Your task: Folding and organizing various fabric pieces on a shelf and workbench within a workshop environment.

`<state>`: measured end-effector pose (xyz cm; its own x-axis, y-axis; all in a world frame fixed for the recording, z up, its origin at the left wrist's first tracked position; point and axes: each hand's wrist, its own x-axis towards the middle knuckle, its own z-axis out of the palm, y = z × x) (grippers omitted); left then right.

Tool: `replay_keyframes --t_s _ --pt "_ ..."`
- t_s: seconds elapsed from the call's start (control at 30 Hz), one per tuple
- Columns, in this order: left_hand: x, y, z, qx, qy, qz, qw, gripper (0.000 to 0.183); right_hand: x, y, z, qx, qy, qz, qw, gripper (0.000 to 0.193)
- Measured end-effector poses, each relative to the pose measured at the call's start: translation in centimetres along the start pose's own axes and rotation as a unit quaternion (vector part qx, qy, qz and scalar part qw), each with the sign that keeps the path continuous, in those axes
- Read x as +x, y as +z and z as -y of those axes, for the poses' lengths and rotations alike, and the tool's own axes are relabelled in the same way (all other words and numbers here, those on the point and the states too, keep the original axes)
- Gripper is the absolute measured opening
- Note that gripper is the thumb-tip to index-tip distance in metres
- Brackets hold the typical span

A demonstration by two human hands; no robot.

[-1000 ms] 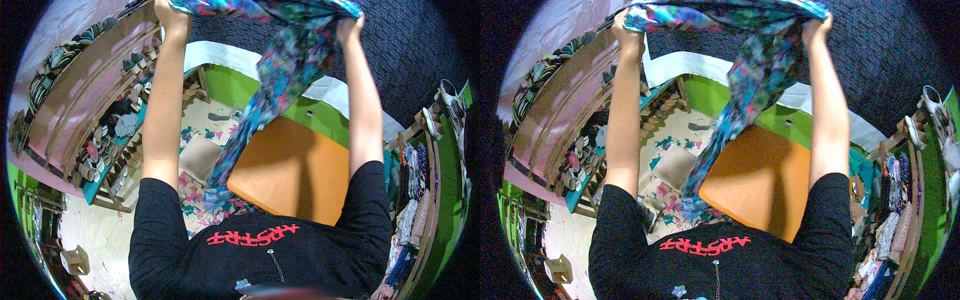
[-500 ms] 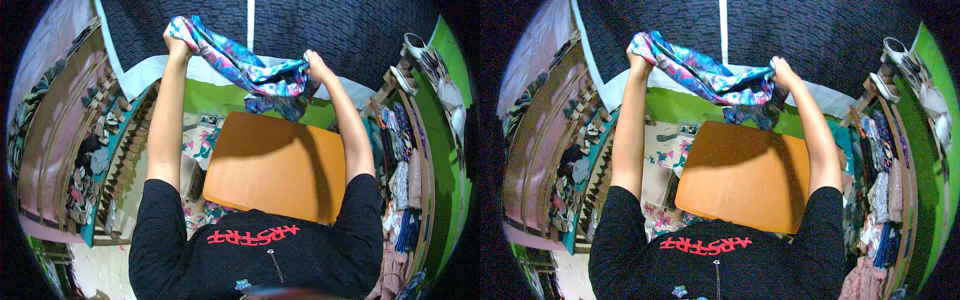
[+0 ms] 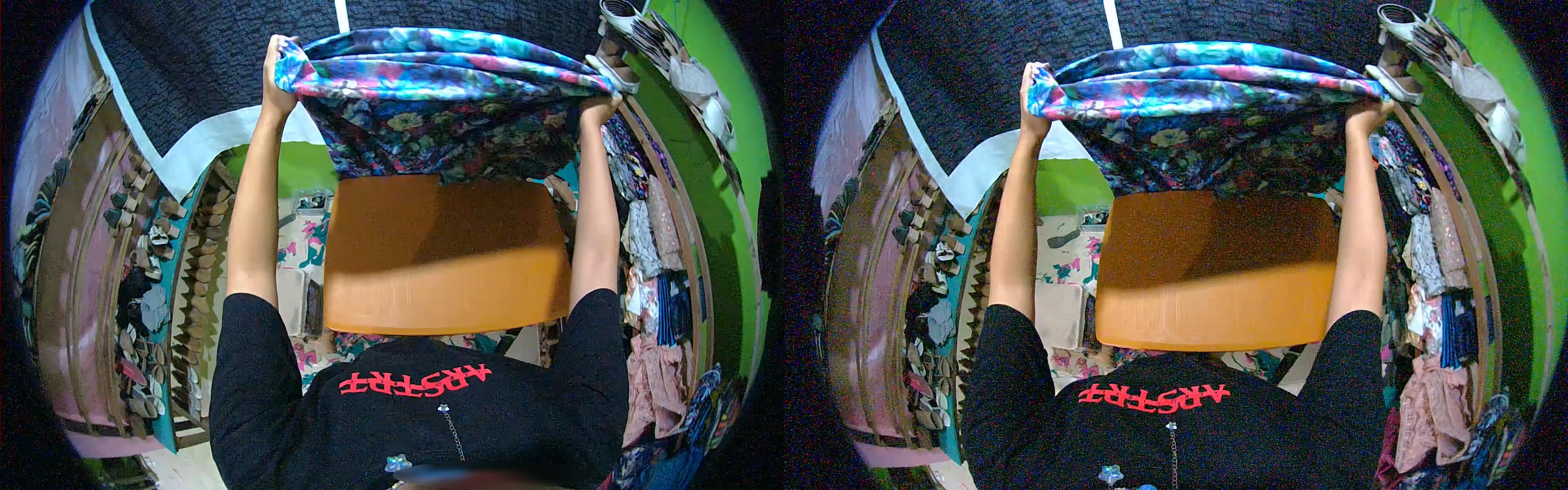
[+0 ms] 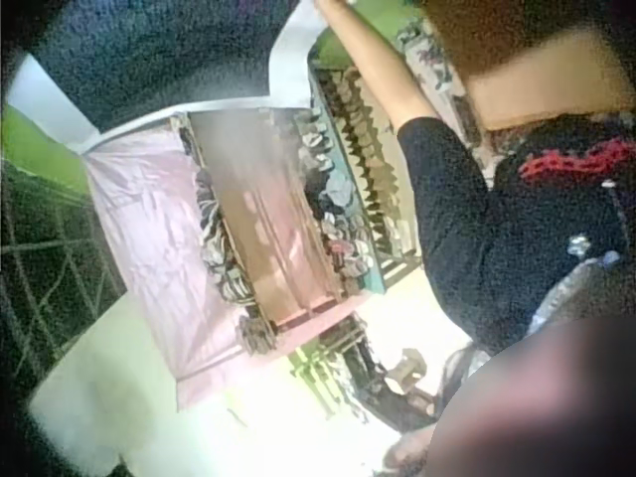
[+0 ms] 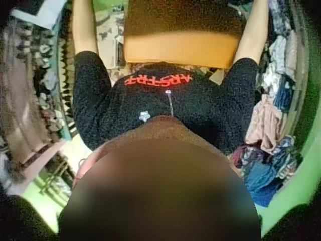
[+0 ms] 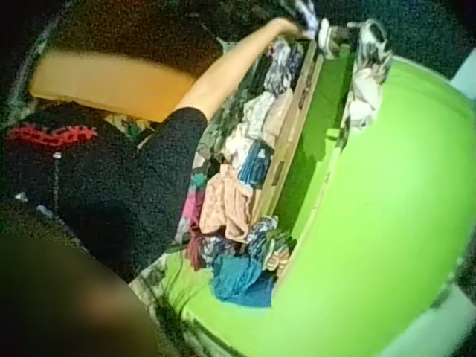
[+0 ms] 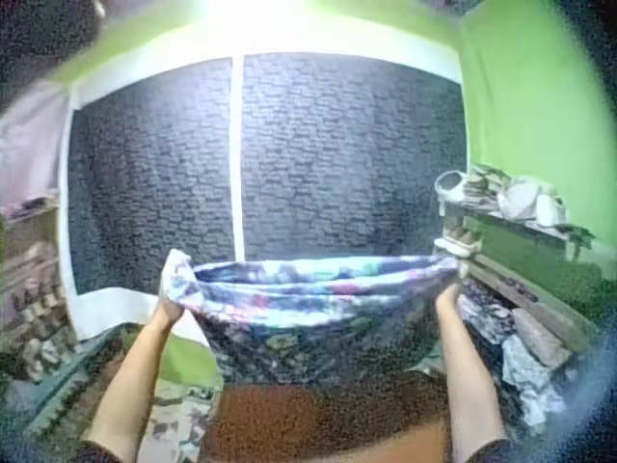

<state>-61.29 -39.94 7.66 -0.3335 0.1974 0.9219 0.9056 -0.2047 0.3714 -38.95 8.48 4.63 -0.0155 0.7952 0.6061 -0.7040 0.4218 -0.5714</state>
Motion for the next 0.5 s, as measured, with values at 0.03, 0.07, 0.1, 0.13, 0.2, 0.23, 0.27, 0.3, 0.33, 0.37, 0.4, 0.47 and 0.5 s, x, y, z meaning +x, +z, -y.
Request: replay_keyframes --t_s 0.03,0.07,0.1,0.13,0.2,0.23,0.27,0.3,0.33,0.37,0.4,0.47,0.5 --pt "0.0 -0.2 -0.9 0.017 0.038 0.05 0.998 0.017 -0.1 -1.7 -1.0 -0.036 -0.028 0.012 0.999 0.025" --pt "-1.3 -0.3 -3.0 0.048 0.024 0.069 0.996 0.023 -1.4 -2.2 -1.4 -0.071 -0.05 0.026 0.996 0.024" --pt "-2.6 -0.6 -2.9 0.094 0.016 0.085 0.992 0.027 -3.7 -3.6 -1.8 -0.055 0.021 -0.007 0.998 0.023" --pt "-4.2 -1.1 -2.7 0.137 0.012 0.099 0.986 0.031 -4.9 -5.7 -2.2 0.065 0.144 -0.061 0.986 0.027" --pt "-8.7 -1.0 -2.9 0.084 -0.158 0.157 0.971 0.036 -9.9 -13.7 -3.1 -0.022 0.15 0.056 0.987 0.035" --pt "-10.9 -0.7 -2.9 0.091 -0.208 0.231 0.946 0.039 -11.7 -18.6 -2.8 -0.071 0.146 0.102 0.981 0.039" --pt "-14.1 -2.6 -3.0 0.129 -0.27 0.293 0.908 0.042 -18.3 -18.1 -2.3 -0.418 -0.051 0.176 0.89 0.044" --pt "-18.0 -4.1 -2.1 0.116 -0.283 0.299 0.904 0.045 -22.3 -17.3 -0.2 -0.401 0.029 0.236 0.885 0.046" --pt "-21.9 -5.2 -1.2 0.098 -0.293 0.305 0.901 0.047 -25.0 -17.0 2.1 -0.383 0.107 0.291 0.87 0.048" --pt "-24.8 -5.4 -0.8 0.085 -0.292 0.35 0.886 0.048 -27.5 -19.0 2.9 -0.425 0.121 0.326 0.836 0.049" --pt "-27.4 -5.9 -1.0 0.076 -0.296 0.391 0.868 0.05 -30.4 -19.4 4.5 -0.432 0.117 0.343 0.826 0.046" --pt "-30.3 -5.6 -2.5 0.113 -0.378 0.474 0.787 0.048 -33.6 -19.6 8.6 -0.498 0.201 0.372 0.757 0.04" --pt "-32.0 -5.5 -2.7 0.096 -0.369 0.49 0.784 0.046 -35.1 -21.6 8.4 -0.541 0.229 0.371 0.719 0.042"
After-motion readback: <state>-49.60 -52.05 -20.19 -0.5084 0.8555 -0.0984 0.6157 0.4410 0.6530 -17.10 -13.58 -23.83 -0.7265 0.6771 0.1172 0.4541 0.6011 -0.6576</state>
